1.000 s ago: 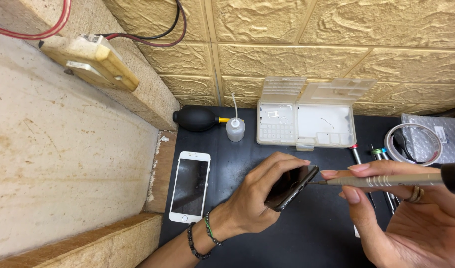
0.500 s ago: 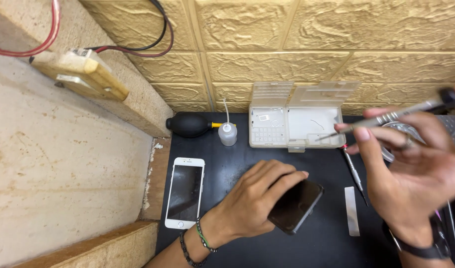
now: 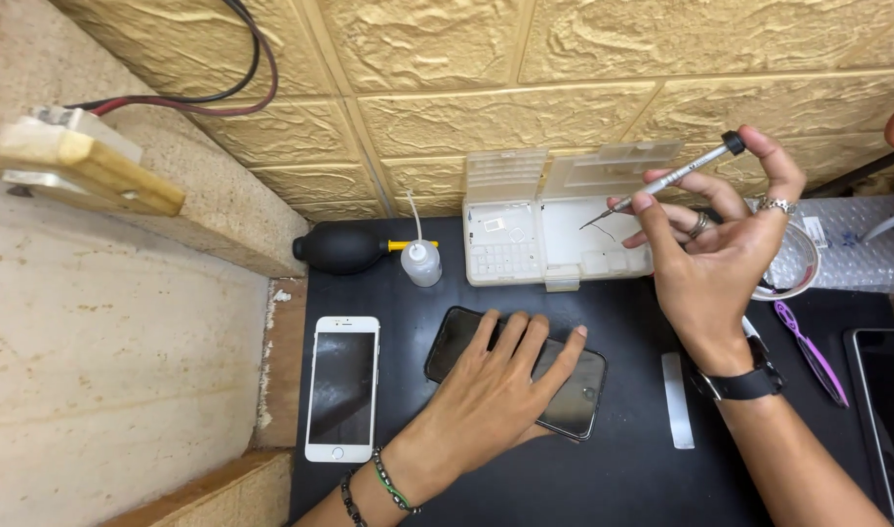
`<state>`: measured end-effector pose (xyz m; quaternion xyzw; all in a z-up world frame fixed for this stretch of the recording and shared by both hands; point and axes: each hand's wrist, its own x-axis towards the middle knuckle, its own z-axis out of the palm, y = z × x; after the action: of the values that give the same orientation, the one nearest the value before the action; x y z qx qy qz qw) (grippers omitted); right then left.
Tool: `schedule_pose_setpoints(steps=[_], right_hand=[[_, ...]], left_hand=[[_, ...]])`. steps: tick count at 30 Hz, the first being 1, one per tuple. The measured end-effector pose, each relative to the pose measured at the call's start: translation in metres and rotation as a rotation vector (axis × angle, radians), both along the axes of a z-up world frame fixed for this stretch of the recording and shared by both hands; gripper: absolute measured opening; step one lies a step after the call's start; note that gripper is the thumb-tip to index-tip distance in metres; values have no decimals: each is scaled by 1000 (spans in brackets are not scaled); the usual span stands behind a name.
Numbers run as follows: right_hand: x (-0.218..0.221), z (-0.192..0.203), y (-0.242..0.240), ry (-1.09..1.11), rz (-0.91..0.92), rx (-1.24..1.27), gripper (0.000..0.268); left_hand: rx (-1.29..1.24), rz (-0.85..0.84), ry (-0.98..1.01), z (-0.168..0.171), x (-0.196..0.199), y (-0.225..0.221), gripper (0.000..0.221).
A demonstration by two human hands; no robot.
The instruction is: The person uses a screwdriver to remove screws from the bottom of a white smartphone and then closes the device. They then pick up a black smartphone and use the screwdriver to remove screws from its bottom edge.
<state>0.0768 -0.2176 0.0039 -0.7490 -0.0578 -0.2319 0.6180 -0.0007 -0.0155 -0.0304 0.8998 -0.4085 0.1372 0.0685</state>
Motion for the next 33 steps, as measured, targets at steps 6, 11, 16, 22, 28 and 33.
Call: schedule_pose_setpoints(steps=[6, 11, 16, 22, 28, 33], right_hand=[[4, -12, 0, 9, 7, 17, 67], [6, -17, 0, 0, 9, 6, 67], [5, -22, 3, 35, 1, 28, 71], [5, -24, 2, 5, 1, 5, 69], [4, -23, 4, 2, 5, -7, 70], [3, -23, 5, 9, 11, 8, 69]], left_hand=[[43, 43, -24, -11, -3, -4, 109], [27, 44, 16, -17, -5, -5, 113], [-42, -7, 203, -8, -5, -1, 107], [-83, -50, 358, -4, -6, 0, 96], [-103, -80, 441, -2, -3, 1, 94], [-78, -125, 496, 5, 2, 8, 91]])
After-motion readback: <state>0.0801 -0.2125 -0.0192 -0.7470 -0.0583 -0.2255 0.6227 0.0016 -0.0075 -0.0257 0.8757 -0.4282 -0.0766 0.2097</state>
